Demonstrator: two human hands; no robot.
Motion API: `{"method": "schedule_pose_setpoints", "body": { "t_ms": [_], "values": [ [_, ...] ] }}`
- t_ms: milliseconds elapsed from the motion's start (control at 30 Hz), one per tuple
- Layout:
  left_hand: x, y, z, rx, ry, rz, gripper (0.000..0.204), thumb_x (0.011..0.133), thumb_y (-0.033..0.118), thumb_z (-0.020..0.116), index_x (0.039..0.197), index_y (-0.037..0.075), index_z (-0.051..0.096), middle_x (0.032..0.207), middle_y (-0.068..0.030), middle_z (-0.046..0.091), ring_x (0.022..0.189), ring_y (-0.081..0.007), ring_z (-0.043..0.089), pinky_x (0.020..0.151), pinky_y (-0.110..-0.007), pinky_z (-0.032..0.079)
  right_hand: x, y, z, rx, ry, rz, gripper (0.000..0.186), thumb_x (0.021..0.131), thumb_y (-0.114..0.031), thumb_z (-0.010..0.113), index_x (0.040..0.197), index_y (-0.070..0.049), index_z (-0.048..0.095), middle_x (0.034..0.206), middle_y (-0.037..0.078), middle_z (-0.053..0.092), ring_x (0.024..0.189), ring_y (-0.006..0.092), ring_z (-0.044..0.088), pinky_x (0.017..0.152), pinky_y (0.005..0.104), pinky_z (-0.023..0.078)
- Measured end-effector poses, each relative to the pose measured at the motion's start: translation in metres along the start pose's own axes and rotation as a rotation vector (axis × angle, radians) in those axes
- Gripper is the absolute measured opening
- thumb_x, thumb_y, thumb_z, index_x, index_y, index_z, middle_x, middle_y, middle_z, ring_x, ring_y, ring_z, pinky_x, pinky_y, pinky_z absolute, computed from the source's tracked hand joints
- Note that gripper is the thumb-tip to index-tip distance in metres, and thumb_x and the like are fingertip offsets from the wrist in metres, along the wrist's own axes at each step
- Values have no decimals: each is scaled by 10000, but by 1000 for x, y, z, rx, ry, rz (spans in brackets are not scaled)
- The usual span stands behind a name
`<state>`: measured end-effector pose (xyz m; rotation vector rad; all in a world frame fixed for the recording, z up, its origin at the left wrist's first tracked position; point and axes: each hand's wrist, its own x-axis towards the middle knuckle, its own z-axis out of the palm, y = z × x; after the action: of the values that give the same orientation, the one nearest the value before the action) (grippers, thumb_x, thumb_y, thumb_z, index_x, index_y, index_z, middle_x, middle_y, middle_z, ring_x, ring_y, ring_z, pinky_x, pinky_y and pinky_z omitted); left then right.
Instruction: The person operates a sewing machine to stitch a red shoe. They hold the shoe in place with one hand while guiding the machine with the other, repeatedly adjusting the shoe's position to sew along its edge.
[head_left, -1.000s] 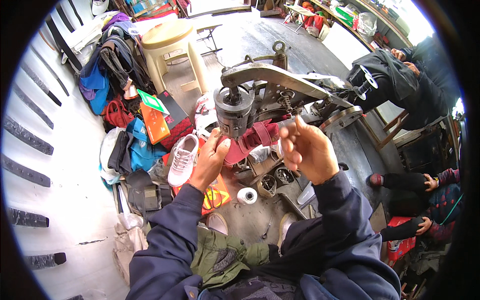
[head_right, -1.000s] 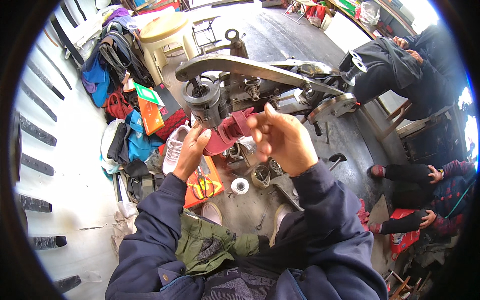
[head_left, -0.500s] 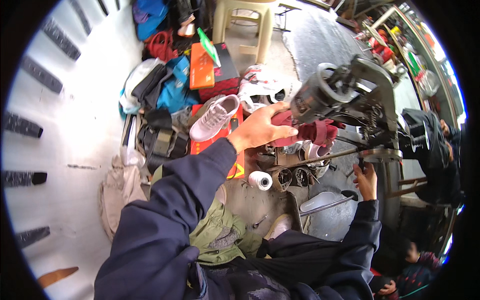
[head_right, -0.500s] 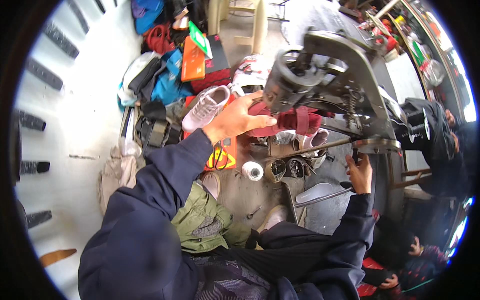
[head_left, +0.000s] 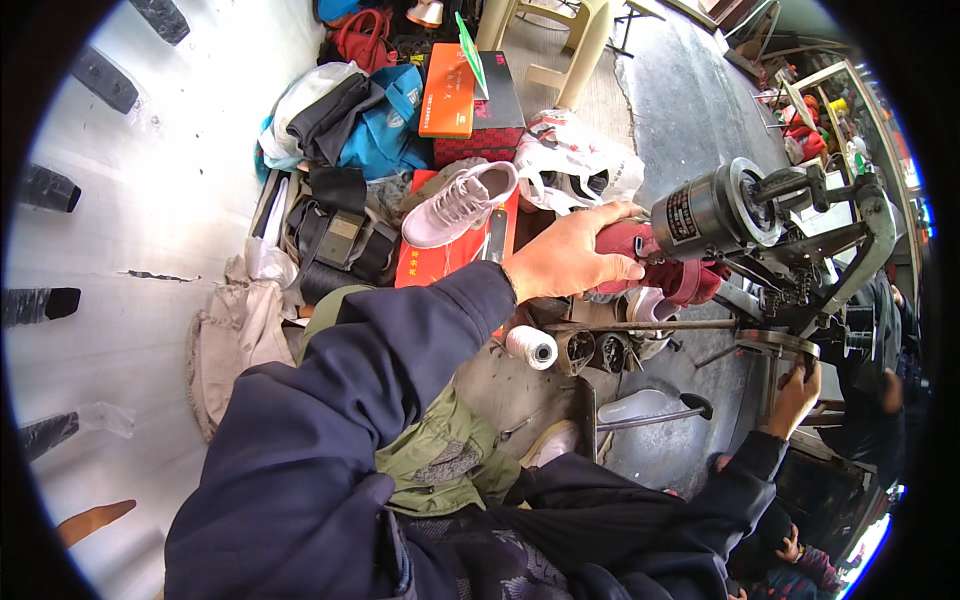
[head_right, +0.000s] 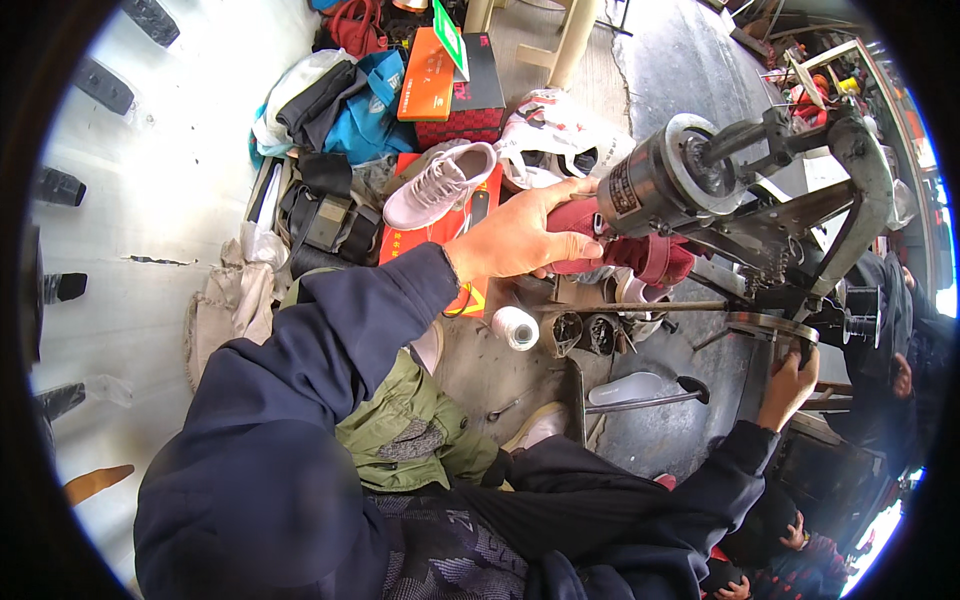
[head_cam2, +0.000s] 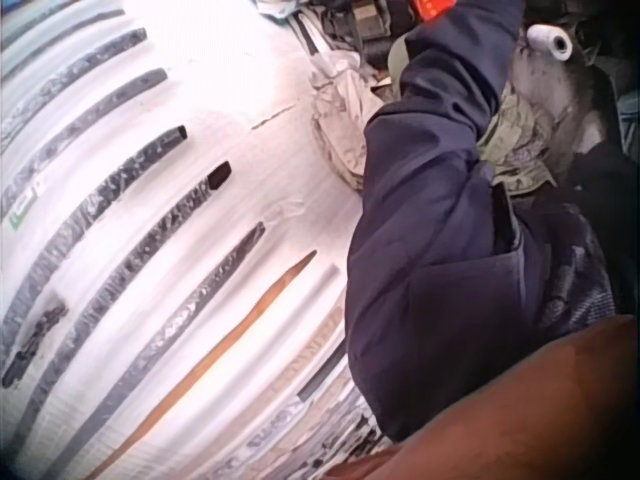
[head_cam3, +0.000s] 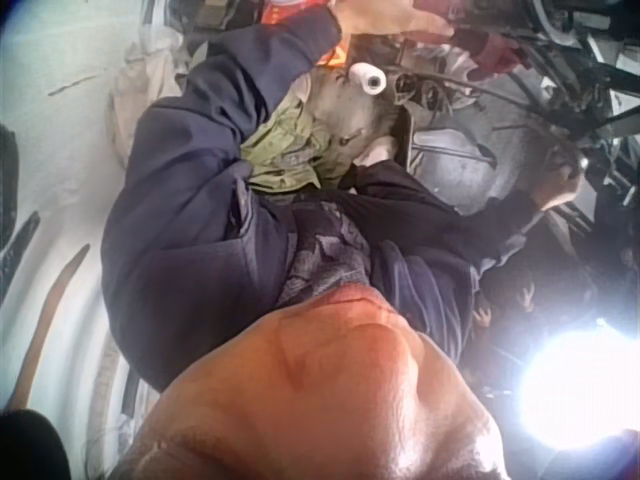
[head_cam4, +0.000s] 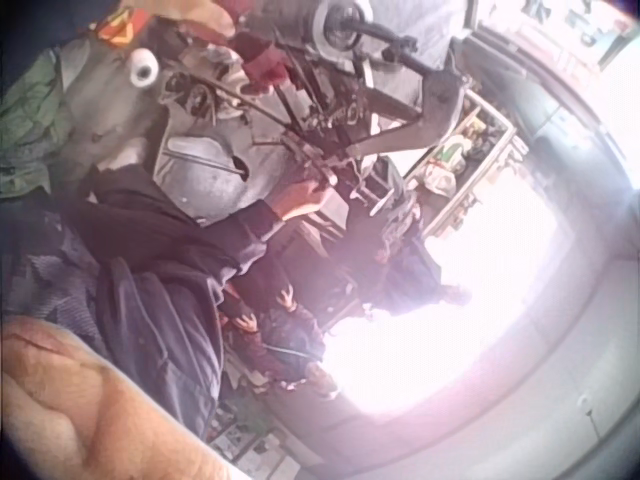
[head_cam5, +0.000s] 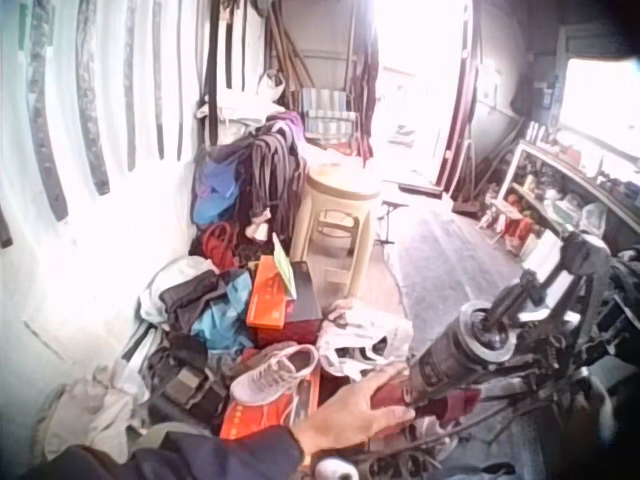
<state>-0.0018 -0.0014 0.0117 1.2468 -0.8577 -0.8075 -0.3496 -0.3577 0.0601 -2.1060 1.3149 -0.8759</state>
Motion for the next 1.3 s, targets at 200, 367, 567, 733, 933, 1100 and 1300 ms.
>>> {"method": "schedule_pose_setpoints", "body": {
  "t_ms": [200, 367, 567, 733, 933, 1100, 1300],
  "values": [
    [-4, -2, 3, -23, 53, -45, 772, 812, 219, 830, 1437, -46, 463, 1318, -184, 624, 1173, -216, 613, 1048, -330, 453, 35, 123, 15, -84, 52, -63, 160, 977, -146, 569, 1057, -15, 615, 798, 88, 626, 715, 258, 608, 660, 389, 507],
    [-2, -7, 5, -78, 64, 7, 770, 820, 215, 825, 1445, -41, 456, 1294, -174, 639, 1151, -214, 625, 1032, -329, 463, -24, 77, 59, 141, -553, 353, 183, 1011, -233, 576, 997, -51, 559, 641, 50, 577, 490, 161, 603, 420, 290, 452],
    [-6, -12, 8, -118, 79, 5, 776, 833, 234, 822, 1461, -23, 446, 1259, -168, 654, 1114, -203, 632, 1005, -327, 476, -24, -3, 17, 143, -256, -47, 243, 1003, -279, 621, 954, -41, 626, 663, 7, 574, 527, 110, 549, 508, 254, 420],
    [-7, -8, 6, -38, 58, 17, 865, 819, 367, 840, 1478, -17, 432, 1325, -166, 622, 1167, -219, 612, 1041, -333, 454, 35, 66, -13, 11, 77, 56, 146, 997, -203, 616, 998, -59, 636, 718, 6, 563, 565, 109, 476, 499, 261, 382],
    [-8, -2, 0, 82, 38, 46, 1049, 852, 716, 650, 1492, -73, 390, 1527, -232, 442, 1440, -298, 401, 1181, -347, 290, -4, 112, 53, 82, -306, 280, 136, 1002, -201, 587, 976, -68, 575, 659, 45, 570, 481, 131, 566, 413, 283, 412],
    [-6, 6, 5, -146, 13, 10, 902, 963, 745, 399, 1427, -22, 498, 1363, -112, 574, 1219, -148, 526, 1079, -290, 383, -41, 62, 81, 166, -516, 248, 215, 992, -255, 585, 958, -44, 556, 614, 35, 566, 480, 147, 597, 418, 276, 416],
    [1, 12, 11, -138, 116, -56, 927, 946, 775, 392, 1404, -18, 534, 1365, -113, 589, 1247, -168, 529, 1094, -308, 375, -49, 36, 82, 168, -493, 288, 210, 990, -253, 593, 971, -47, 556, 655, 28, 571, 507, 139, 602, 443, 270, 434]
  ]
}}
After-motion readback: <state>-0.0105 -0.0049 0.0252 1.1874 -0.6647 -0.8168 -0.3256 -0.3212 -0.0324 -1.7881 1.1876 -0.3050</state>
